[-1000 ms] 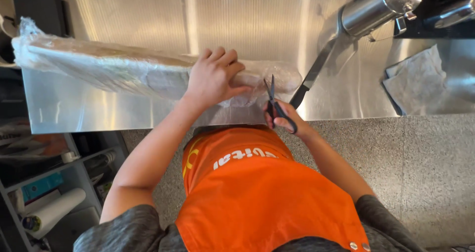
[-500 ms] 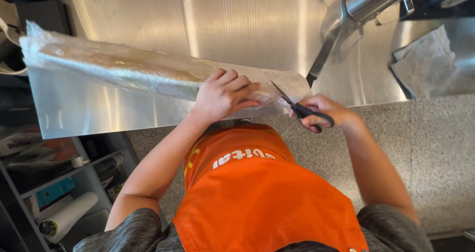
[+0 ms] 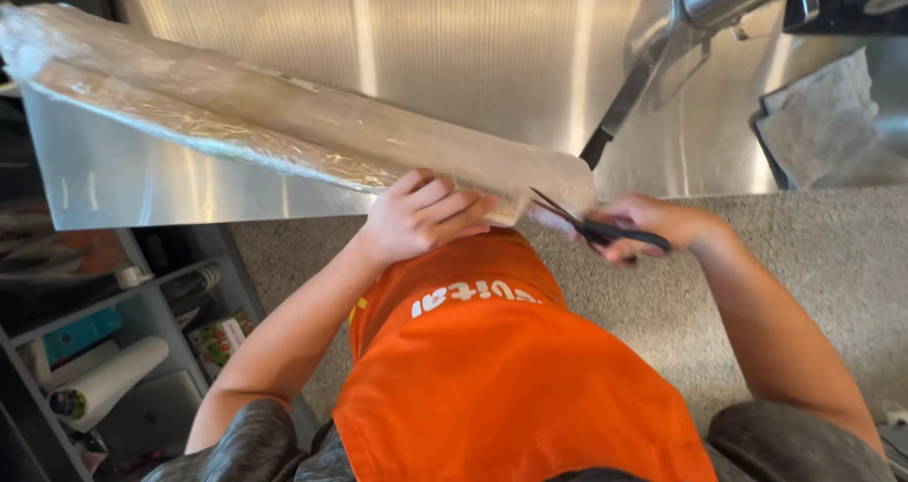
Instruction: Unboxing and unwrapping various supply items at a coffee shop counter.
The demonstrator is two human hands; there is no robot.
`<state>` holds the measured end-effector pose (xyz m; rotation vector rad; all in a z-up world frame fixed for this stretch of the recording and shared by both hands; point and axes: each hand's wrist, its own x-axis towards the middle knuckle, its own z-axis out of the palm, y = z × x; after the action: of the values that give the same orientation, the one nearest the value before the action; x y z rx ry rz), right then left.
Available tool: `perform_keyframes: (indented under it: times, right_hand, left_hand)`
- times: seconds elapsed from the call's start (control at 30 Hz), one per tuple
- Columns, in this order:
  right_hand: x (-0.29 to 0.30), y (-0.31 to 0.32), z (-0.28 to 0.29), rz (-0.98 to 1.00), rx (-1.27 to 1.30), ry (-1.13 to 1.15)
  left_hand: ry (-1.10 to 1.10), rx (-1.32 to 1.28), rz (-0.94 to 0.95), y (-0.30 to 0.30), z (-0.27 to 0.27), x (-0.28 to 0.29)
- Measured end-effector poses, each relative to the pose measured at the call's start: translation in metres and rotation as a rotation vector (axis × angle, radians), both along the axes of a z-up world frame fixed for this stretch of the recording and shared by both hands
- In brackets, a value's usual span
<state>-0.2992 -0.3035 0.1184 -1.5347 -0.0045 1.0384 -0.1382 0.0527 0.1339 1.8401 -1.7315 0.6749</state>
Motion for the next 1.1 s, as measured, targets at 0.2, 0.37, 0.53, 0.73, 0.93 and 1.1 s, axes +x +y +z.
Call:
perform_keyframes:
  times: [0.2, 0.37, 0.53, 0.73, 0.93, 1.1]
  right_hand:
    - [0.023, 0.023, -0.003, 0.014, -0.084, -0.009]
    - [0.058, 0.037, 0.044, 0.159, -0.330, 0.048]
    - [0.053, 0.018, 0.038, 0.320, -0.530, 0.044]
    - [0.024, -0.012, -0.007, 0.209, -0.211, 0.080]
    - [0.051, 0.038, 0.030, 0.154, -0.222, 0.177]
    - [0.058, 0.049, 0.030, 0.269, -0.326, 0.082]
  left_hand:
    - [0.005, -0.009, 0.059, 0.006, 0.005, -0.007]
    - [-0.043, 0.015, 0.037, 0.006, 0.005, -0.008]
    - [-0.048, 0.003, 0.049, 0.009, 0.003, -0.010]
    - [-0.011, 0.025, 0.093, 0.013, 0.000, -0.017]
    - [0.010, 0.027, 0.061, 0.017, -0.006, -0.025]
    - [0.009, 0.013, 0.034, 0.023, -0.009, -0.022]
